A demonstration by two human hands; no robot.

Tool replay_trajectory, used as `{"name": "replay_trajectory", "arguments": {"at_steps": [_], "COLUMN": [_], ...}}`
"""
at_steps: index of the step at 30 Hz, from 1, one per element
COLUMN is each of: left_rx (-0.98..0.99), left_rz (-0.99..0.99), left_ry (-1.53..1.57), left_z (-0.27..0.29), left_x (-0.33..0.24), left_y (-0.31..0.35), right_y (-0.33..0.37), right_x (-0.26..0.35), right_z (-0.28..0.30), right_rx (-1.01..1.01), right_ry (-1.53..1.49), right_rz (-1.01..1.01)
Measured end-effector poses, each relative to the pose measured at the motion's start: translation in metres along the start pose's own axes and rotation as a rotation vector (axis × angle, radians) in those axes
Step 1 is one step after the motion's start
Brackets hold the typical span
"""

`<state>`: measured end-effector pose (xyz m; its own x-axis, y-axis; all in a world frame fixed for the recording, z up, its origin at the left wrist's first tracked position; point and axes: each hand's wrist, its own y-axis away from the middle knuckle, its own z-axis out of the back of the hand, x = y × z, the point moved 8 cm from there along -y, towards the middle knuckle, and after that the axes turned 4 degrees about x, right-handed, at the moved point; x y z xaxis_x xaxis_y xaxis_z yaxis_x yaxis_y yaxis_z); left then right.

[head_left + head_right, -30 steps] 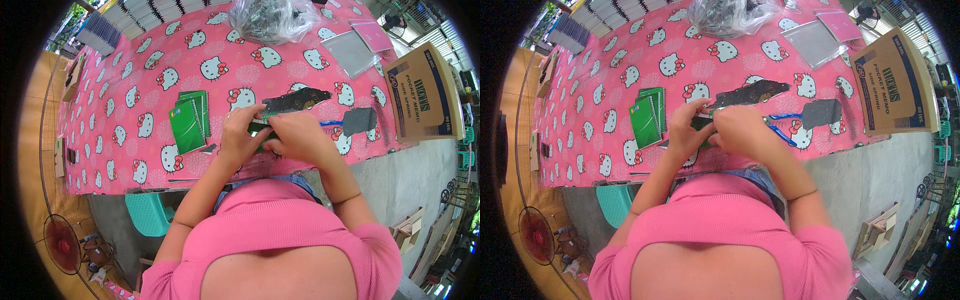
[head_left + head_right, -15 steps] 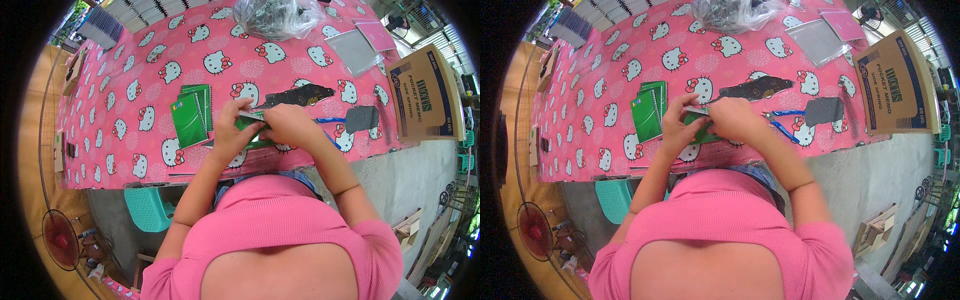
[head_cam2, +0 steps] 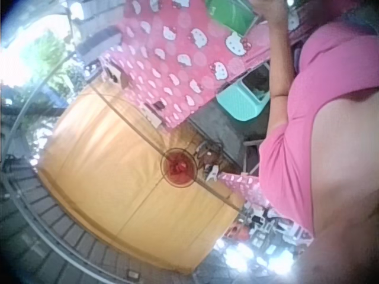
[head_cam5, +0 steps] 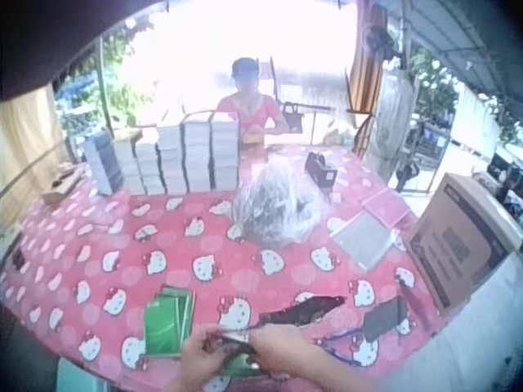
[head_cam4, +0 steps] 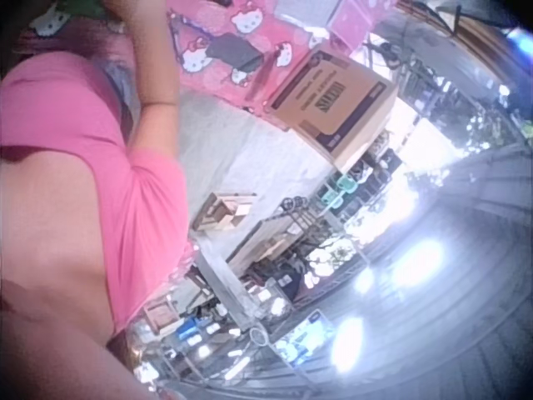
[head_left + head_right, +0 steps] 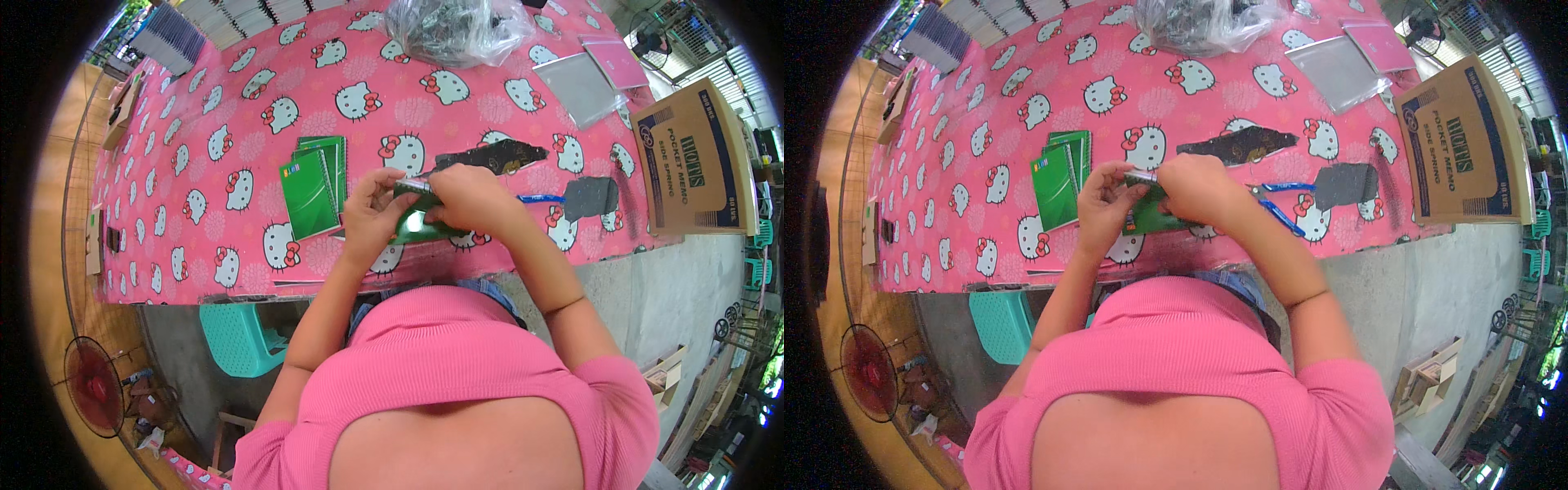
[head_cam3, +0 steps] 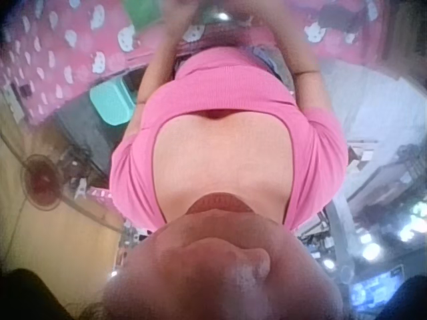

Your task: The person repeatedly inserts a metal spiral binding into the punched holes of green notebooks, then uses pliers to crimp the ends and secure the binding. They handle multiple notebooks one at a time, stacking completed units on the table.

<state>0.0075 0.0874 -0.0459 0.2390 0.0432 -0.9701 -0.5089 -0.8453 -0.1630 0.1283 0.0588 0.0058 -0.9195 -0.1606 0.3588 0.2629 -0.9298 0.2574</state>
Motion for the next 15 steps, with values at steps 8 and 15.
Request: {"name": "replay_trajectory", "arguments": {"at_steps": [8,15], "left_rx": [-0.025,-0.082], "left_rz": [0.106,0.125], "left_ry": [0.111,0.148], "left_z": [0.006,0.010], "left_x": [0.017,0.013], "left_y": [0.001,-0.002], "right_y": [-0.006,-0.011], "right_x": [-0.004,-0.001], "right_z": [-0.008,-0.004], "right_rx": [-0.006,0.067], "right_ry": [0.018,0.034], "right_rz": [0.045,0.006]}}
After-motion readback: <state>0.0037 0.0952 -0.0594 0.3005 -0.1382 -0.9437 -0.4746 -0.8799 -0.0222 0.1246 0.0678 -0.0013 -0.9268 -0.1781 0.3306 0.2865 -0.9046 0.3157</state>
